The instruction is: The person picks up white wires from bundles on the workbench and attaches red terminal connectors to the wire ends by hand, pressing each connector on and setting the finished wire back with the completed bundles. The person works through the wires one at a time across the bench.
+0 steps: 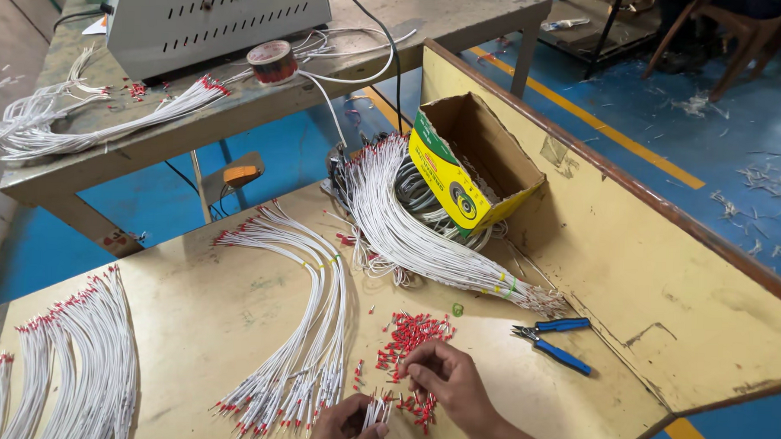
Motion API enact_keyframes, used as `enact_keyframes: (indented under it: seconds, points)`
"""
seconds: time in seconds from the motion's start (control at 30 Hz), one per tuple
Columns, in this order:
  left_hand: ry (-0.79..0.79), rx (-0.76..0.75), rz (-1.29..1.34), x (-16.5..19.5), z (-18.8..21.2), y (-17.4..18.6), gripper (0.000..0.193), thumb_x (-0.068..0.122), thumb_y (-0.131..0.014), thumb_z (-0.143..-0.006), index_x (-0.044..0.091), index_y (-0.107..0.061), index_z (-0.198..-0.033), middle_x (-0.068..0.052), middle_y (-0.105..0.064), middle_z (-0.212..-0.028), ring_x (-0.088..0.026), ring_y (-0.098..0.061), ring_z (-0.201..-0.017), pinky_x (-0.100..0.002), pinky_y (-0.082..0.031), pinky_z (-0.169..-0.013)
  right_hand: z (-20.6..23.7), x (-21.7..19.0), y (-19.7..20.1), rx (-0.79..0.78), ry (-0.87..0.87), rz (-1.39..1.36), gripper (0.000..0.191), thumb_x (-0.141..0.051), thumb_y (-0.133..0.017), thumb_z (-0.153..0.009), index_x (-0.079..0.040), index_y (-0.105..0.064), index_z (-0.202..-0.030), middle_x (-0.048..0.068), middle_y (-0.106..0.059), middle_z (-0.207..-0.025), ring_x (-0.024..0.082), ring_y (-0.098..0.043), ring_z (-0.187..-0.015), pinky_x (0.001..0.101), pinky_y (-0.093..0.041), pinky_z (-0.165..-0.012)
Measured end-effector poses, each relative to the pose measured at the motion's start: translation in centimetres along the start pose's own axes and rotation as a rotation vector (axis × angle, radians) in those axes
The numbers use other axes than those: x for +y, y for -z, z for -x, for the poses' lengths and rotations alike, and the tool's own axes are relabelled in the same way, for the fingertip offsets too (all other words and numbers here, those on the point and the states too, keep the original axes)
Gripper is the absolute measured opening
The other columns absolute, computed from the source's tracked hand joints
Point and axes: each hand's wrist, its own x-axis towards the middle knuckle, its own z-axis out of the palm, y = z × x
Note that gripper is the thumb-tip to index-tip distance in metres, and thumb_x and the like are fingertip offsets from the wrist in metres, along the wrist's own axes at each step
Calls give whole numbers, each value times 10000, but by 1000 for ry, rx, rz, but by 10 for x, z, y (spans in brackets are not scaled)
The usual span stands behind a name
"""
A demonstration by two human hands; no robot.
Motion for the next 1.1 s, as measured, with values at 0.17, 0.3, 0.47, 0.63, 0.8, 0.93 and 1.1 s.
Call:
enact_keyframes:
  seconds: [0.17,0.3,0.47,0.63,0.8,0.93,1.1]
  points:
    - [-20,11,-76,6,-10,5,238,67,-784,-841,-16,-706,-1050,-70,-733,-731,-138,-758,-692,-280,-590,-654,-9,6,7,-11,32,72,94,-33,-669,-954,13,-706,-1027,52,-725,-886,71,-629,-711,225,-521,-612]
    - [2,-6,-68,24,-11,5,227,85,-787,-843,-18,-708,-1030,-68,-732,-736,-129,-757,-692,-276,-583,-652,-16,8,7,-24,-6,83,105,-38,-667,-961,18,-711,-1039,57,-730,-898,78,-657,-695,233,-540,-593]
    - [-44,-31,-67,55,10,5,213,120,-767,-894,16,-691,-1064,-31,-702,-768,-76,-668,-699,-259,-525,-626,-19,15,3,-13,-45,51,112,-45,-637,-937,-17,-668,-1040,78,-771,-927,101,-684,-612,249,-542,-513]
    - [-96,-16,-76,77,22,10,162,123,-743,-912,8,-667,-998,-10,-665,-765,-66,-619,-691,-257,-489,-611,-25,27,1,-15,-78,93,102,-50,-635,-947,-8,-669,-1033,93,-770,-933,111,-669,-581,248,-517,-482]
    - [-118,3,-173,87,25,20,146,139,-746,-913,20,-677,-962,-10,-642,-718,-74,-531,-643,-277,-440,-586,-29,36,-10,-62,-86,73,98,-49,-644,-945,8,-667,-1021,98,-754,-926,118,-676,-583,257,-521,-474]
    - [-99,-6,-154,89,29,27,145,137,-739,-912,18,-662,-943,-8,-638,-706,-72,-532,-629,-281,-437,-580,-30,38,-13,-64,-80,93,115,-49,-642,-947,9,-672,-1041,113,-775,-924,120,-681,-599,255,-522,-500]
    - [-107,-10,-143,87,31,31,156,135,-742,-914,13,-654,-955,-16,-655,-713,-72,-558,-635,-281,-457,-584,-30,40,-13,-72,-78,108,132,-37,-637,-949,17,-676,-1062,132,-792,-944,119,-677,-611,257,-524,-530]
